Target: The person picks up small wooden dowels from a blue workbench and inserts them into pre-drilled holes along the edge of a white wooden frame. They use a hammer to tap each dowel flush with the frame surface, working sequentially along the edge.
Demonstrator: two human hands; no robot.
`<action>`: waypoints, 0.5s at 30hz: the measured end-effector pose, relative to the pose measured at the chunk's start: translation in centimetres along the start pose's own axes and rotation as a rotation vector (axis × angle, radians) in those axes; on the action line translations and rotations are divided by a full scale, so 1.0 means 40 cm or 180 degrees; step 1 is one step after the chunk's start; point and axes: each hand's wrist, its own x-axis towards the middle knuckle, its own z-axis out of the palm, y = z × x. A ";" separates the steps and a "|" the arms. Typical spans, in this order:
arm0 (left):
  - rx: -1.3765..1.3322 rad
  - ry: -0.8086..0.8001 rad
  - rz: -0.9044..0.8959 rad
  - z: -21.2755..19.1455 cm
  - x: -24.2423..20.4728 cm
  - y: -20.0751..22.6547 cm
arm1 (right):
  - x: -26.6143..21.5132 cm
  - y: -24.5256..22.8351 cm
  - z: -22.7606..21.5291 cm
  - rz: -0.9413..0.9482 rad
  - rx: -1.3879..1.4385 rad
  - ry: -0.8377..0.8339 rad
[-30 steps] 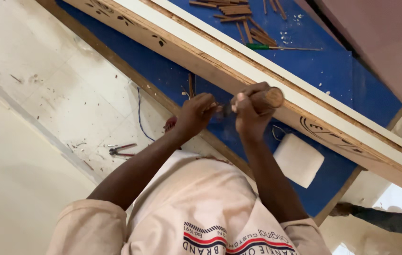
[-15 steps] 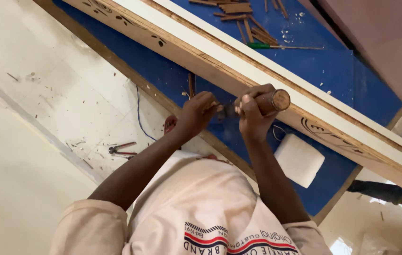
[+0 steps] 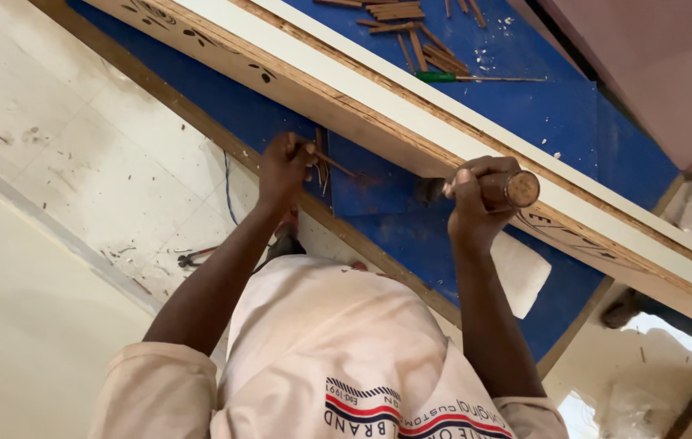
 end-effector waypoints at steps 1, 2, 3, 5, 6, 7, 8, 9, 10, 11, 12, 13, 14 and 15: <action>-0.0170 0.0030 -0.0028 -0.004 0.008 -0.004 | -0.002 -0.004 0.000 -0.0002 -0.0025 0.0017; -0.0332 0.0072 -0.0054 -0.010 0.014 -0.006 | -0.004 -0.007 0.001 0.0006 -0.0021 0.0011; -0.0274 0.0080 -0.0100 -0.015 0.018 -0.006 | -0.007 -0.012 -0.001 0.0014 -0.0017 0.0005; -0.0153 0.0105 -0.0191 -0.027 0.023 0.001 | -0.003 -0.007 -0.008 0.0008 -0.0015 0.0016; -0.0105 0.0093 -0.0182 -0.031 0.024 0.004 | -0.001 -0.002 -0.015 -0.0004 -0.0026 0.0031; -0.0056 0.0081 -0.0174 -0.034 0.024 0.007 | -0.001 0.006 -0.022 -0.0017 -0.0036 0.0046; -0.0009 0.0065 -0.0162 -0.036 0.025 0.010 | -0.002 0.018 -0.029 0.0045 -0.0097 0.0082; 0.0059 0.0094 -0.0150 -0.035 0.024 0.012 | -0.005 0.033 -0.034 0.0106 -0.0157 0.0118; 0.0127 0.0120 -0.0137 -0.033 0.023 0.012 | -0.010 0.048 -0.039 0.0167 -0.0219 0.0156; 0.0195 0.0145 -0.0123 -0.031 0.022 0.013 | -0.016 0.063 -0.043 0.0173 -0.0175 0.0208; 0.0145 0.0159 -0.0078 -0.029 0.021 0.012 | -0.022 0.077 -0.045 0.0179 -0.0131 0.0257; 0.0096 0.0173 -0.0033 -0.027 0.020 0.012 | -0.025 0.085 -0.049 0.0186 -0.0087 0.0306; 0.0050 0.0193 0.0010 -0.026 0.018 0.012 | -0.026 0.090 -0.054 0.0184 -0.0033 0.0320; 0.0122 0.0179 -0.0034 -0.027 0.016 0.013 | -0.026 0.091 -0.058 0.0182 0.0021 0.0334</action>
